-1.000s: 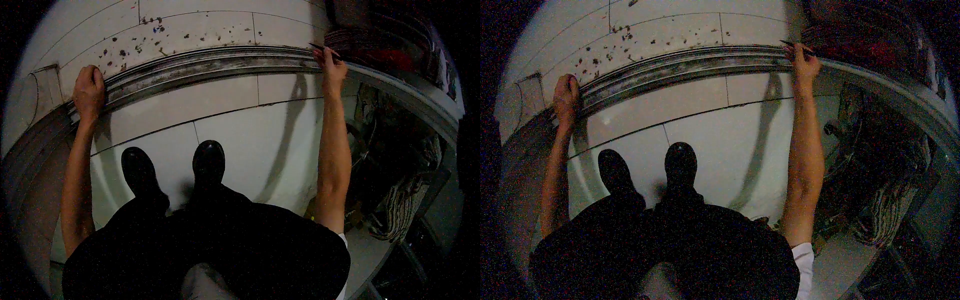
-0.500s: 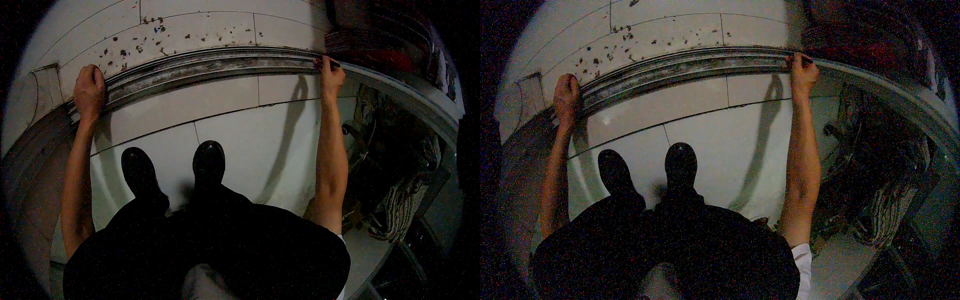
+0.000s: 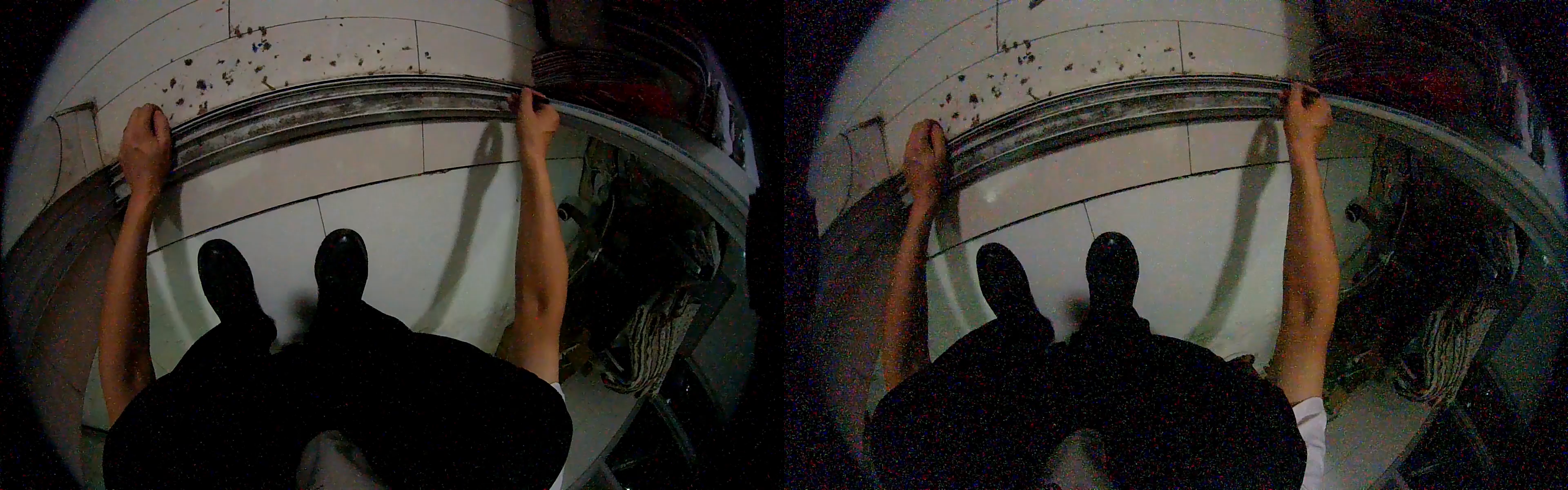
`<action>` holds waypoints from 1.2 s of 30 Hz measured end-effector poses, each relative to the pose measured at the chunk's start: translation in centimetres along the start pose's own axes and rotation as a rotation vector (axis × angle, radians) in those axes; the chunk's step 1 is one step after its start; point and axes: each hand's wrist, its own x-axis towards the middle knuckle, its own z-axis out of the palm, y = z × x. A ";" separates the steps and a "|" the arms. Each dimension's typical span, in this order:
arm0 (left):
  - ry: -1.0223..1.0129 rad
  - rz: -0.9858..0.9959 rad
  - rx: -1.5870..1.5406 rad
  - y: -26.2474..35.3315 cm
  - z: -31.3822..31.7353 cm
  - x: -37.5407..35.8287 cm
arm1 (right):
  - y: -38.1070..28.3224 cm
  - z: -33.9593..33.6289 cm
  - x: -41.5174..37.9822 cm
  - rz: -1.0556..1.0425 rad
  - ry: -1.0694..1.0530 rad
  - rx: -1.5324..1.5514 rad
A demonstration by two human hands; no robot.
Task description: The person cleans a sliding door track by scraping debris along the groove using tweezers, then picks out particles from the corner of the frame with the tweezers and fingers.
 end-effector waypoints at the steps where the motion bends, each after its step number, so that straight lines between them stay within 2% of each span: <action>1: -0.004 0.002 0.009 -0.2 0.1 0.0 | 0.3 0.2 0.2 -0.019 -0.008 -0.022; 5: 0.023 0.011 -0.008 -0.3 0.3 0.0 | 0.8 0.7 0.2 -0.123 -0.002 -0.067; 8: -0.042 -0.014 -0.026 -0.1 -0.2 0.1 | 4.2 2.2 1.7 -0.145 -0.004 -0.062; 11: 0.006 0.014 -0.008 -0.3 0.2 0.0 | -0.1 1.1 0.6 0.193 -0.092 0.712; 14: -0.013 0.001 0.028 -0.3 0.2 0.1 | -3.3 0.5 0.2 0.237 0.002 0.991; 17: -0.001 -0.010 0.034 -0.7 0.6 0.1 | -1.8 0.8 0.7 0.064 -0.099 0.683; 20: -0.045 -0.016 0.033 -0.4 0.1 0.3 | 1.2 2.4 1.2 -0.054 -0.143 0.419; 22: 0.010 0.016 0.002 -0.5 0.4 0.2 | 1.4 2.7 0.6 -0.093 -0.117 0.210; 24: 0.041 0.032 -0.041 -0.7 0.6 0.2 | 0.9 2.5 -0.3 -0.064 -0.055 0.287; 26: 0.054 0.023 -0.091 -1.0 0.6 0.1 | -3.3 1.4 -2.4 0.028 0.036 0.649; 29: 0.119 0.050 -0.151 -1.0 0.2 0.0 | -2.4 1.0 -3.0 0.073 -0.073 0.397; 30: 0.157 0.036 -0.218 -1.2 0.3 0.0 | 0.2 2.2 -2.9 -0.012 -0.130 0.474; 32: 0.233 0.002 -0.339 -1.4 0.4 -0.5 | 1.3 3.1 -3.5 -0.010 -0.122 0.399; 34: 0.216 -0.015 -0.320 0.0 -1.6 -1.5 | -0.5 3.5 -5.3 0.025 -0.148 0.443; 36: 0.205 -0.074 -0.374 1.7 -2.9 -2.8 | -4.1 3.6 -7.7 0.059 -0.175 0.644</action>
